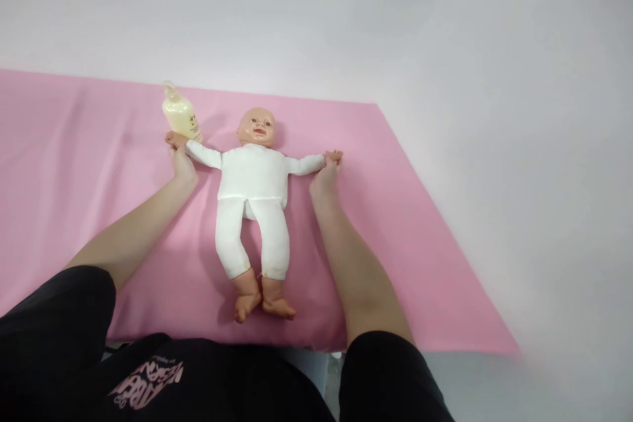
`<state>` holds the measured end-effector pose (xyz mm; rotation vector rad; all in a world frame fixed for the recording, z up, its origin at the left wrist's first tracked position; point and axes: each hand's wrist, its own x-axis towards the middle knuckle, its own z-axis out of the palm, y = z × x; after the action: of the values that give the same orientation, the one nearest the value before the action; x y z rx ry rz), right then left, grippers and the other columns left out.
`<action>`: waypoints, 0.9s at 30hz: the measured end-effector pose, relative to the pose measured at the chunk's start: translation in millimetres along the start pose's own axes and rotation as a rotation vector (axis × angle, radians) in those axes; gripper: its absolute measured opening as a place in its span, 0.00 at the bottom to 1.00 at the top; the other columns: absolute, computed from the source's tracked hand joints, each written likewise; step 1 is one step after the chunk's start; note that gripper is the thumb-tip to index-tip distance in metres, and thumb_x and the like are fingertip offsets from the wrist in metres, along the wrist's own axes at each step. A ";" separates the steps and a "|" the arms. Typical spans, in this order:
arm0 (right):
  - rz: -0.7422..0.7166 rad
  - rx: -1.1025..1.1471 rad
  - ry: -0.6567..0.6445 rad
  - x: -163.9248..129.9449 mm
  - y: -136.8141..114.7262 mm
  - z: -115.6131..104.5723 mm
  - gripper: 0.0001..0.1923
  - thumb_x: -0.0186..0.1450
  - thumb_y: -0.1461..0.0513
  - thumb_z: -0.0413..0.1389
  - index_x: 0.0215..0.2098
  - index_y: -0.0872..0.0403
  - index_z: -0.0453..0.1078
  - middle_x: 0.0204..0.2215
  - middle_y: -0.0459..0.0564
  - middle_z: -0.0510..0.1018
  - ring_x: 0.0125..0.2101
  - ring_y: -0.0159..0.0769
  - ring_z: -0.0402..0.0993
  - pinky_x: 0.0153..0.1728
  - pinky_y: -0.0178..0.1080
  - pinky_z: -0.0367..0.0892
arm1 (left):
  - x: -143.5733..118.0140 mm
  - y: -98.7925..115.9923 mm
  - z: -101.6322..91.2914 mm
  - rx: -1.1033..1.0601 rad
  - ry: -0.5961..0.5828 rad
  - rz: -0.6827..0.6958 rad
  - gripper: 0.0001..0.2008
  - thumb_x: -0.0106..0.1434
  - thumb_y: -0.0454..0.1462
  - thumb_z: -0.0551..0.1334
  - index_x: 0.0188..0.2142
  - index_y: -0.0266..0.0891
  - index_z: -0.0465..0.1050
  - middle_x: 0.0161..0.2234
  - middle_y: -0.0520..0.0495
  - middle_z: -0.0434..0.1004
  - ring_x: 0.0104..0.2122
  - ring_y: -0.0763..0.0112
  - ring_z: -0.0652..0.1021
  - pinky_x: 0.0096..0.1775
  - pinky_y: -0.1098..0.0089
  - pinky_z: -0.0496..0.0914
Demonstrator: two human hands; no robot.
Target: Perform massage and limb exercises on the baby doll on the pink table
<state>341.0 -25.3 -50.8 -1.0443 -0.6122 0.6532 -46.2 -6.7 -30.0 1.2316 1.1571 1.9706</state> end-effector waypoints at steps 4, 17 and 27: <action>-0.216 -0.049 -0.174 -19.0 -18.3 7.9 0.31 0.66 0.57 0.50 0.67 0.47 0.50 0.69 0.57 0.59 0.69 0.40 0.62 0.71 0.59 0.56 | -9.3 12.7 6.9 0.057 0.081 -0.019 0.23 0.74 0.53 0.53 0.61 0.45 0.62 0.66 0.39 0.66 0.70 0.58 0.65 0.71 0.51 0.58; -0.739 -0.569 -0.886 -84.1 -66.5 29.4 0.24 0.72 0.50 0.51 0.63 0.45 0.68 0.59 0.54 0.78 0.60 0.48 0.73 0.68 0.59 0.62 | -50.8 61.7 25.0 0.530 -0.701 0.521 0.29 0.71 0.56 0.55 0.61 0.39 0.69 0.57 0.33 0.76 0.57 0.47 0.75 0.63 0.44 0.64; -0.342 -0.064 -0.280 -38.1 -38.4 18.6 0.31 0.68 0.54 0.53 0.68 0.46 0.55 0.67 0.55 0.63 0.67 0.42 0.65 0.69 0.58 0.61 | -18.2 38.9 17.0 0.014 0.020 -0.048 0.22 0.75 0.47 0.57 0.64 0.46 0.58 0.69 0.42 0.62 0.71 0.59 0.61 0.72 0.55 0.56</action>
<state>309.8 -56.3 -14.1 -0.8846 -1.0360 0.4822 -23.0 -33.4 -0.4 1.1831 1.2014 1.9463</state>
